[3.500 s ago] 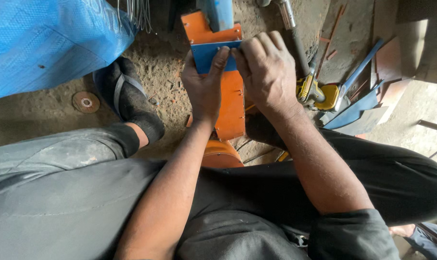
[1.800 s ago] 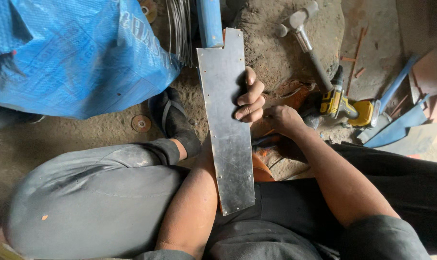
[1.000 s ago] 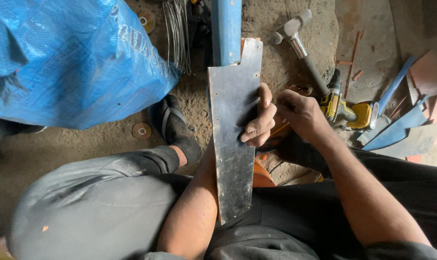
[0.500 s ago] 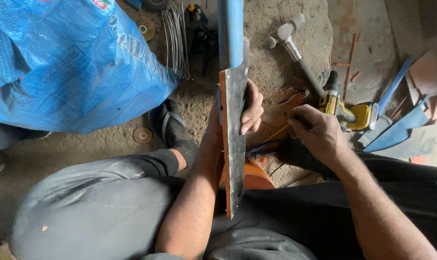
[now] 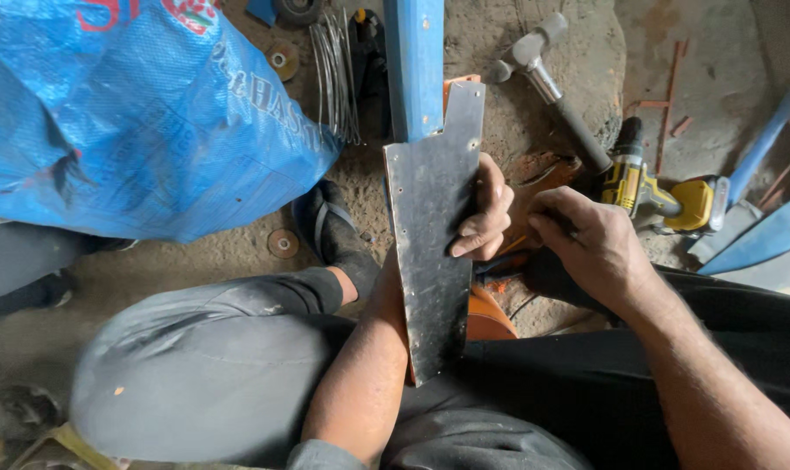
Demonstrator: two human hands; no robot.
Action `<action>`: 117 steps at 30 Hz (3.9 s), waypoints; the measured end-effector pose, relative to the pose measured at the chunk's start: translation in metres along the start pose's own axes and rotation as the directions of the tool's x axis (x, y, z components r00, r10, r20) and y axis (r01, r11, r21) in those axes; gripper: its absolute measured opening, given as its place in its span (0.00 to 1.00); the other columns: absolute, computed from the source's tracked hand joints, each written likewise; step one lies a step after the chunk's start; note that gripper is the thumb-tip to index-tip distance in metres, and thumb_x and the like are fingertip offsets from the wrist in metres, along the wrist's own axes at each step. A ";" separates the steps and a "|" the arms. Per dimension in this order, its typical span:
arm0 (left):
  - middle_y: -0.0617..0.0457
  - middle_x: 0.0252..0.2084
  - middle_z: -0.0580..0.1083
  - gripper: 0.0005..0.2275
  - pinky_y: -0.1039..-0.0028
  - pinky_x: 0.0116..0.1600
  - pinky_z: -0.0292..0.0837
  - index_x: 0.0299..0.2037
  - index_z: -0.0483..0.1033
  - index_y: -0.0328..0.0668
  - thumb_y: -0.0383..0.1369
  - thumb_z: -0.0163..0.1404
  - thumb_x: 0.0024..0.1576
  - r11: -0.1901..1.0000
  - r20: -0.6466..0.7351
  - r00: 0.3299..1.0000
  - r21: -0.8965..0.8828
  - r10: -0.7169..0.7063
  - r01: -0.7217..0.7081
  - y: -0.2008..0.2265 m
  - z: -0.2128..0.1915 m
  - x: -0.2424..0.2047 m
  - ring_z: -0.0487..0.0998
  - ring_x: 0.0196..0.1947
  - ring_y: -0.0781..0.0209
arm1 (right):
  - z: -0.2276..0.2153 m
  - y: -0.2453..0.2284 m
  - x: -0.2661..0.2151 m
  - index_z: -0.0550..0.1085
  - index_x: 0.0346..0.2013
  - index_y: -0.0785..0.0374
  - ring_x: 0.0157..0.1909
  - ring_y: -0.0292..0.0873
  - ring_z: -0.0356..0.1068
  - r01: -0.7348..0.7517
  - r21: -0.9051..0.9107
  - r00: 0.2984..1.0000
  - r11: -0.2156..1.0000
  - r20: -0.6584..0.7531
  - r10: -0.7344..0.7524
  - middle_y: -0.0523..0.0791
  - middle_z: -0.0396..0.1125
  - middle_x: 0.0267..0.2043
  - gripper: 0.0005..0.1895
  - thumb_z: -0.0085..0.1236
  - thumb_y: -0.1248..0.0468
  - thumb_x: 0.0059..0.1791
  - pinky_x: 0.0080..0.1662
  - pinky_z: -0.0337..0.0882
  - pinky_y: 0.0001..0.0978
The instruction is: The person sits on the floor and assembles a long orange metal blade with a blue handle. They insert nails into pre-drilled holes and use a hammer to secure them, repeatedly flipping the assembly to work on both sides.
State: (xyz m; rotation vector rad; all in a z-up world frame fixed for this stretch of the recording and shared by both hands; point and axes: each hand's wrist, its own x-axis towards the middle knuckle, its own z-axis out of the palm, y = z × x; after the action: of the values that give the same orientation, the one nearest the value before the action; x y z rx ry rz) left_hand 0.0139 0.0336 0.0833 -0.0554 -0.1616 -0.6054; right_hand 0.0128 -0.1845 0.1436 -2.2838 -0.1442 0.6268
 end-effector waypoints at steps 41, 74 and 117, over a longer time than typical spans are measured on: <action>0.55 0.43 0.77 0.20 0.70 0.49 0.78 0.57 0.75 0.40 0.44 0.57 0.62 0.847 -0.539 0.713 0.511 0.449 -0.146 -0.016 0.009 -0.002 0.79 0.42 0.67 | -0.016 0.000 -0.016 0.72 0.48 0.68 0.46 0.42 0.76 0.103 0.811 0.988 0.576 -0.152 0.037 0.49 0.74 0.47 0.06 0.57 0.72 0.56 0.48 0.79 0.34; 0.53 0.47 0.78 0.15 0.71 0.54 0.77 0.53 0.76 0.36 0.38 0.61 0.63 0.729 -0.438 0.769 0.683 0.466 -0.053 -0.029 0.019 0.003 0.78 0.46 0.65 | -0.014 -0.010 -0.015 0.75 0.46 0.68 0.46 0.40 0.75 0.127 0.863 0.986 0.490 -0.164 0.033 0.48 0.73 0.47 0.08 0.62 0.70 0.54 0.47 0.79 0.33; 0.51 0.45 0.80 0.11 0.72 0.59 0.77 0.51 0.80 0.37 0.23 0.64 0.59 0.566 -0.368 0.542 0.783 0.755 -0.257 -0.028 0.085 0.000 0.80 0.44 0.66 | -0.014 0.005 -0.015 0.77 0.46 0.73 0.43 0.44 0.76 0.264 0.856 0.954 0.444 -0.299 0.008 0.52 0.75 0.44 0.05 0.64 0.74 0.56 0.46 0.79 0.36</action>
State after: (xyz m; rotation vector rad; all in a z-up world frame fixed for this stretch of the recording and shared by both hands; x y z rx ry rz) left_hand -0.0138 0.0191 0.1668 0.8039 0.3846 0.1553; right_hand 0.0057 -0.2018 0.1546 -1.2438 0.1315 0.1925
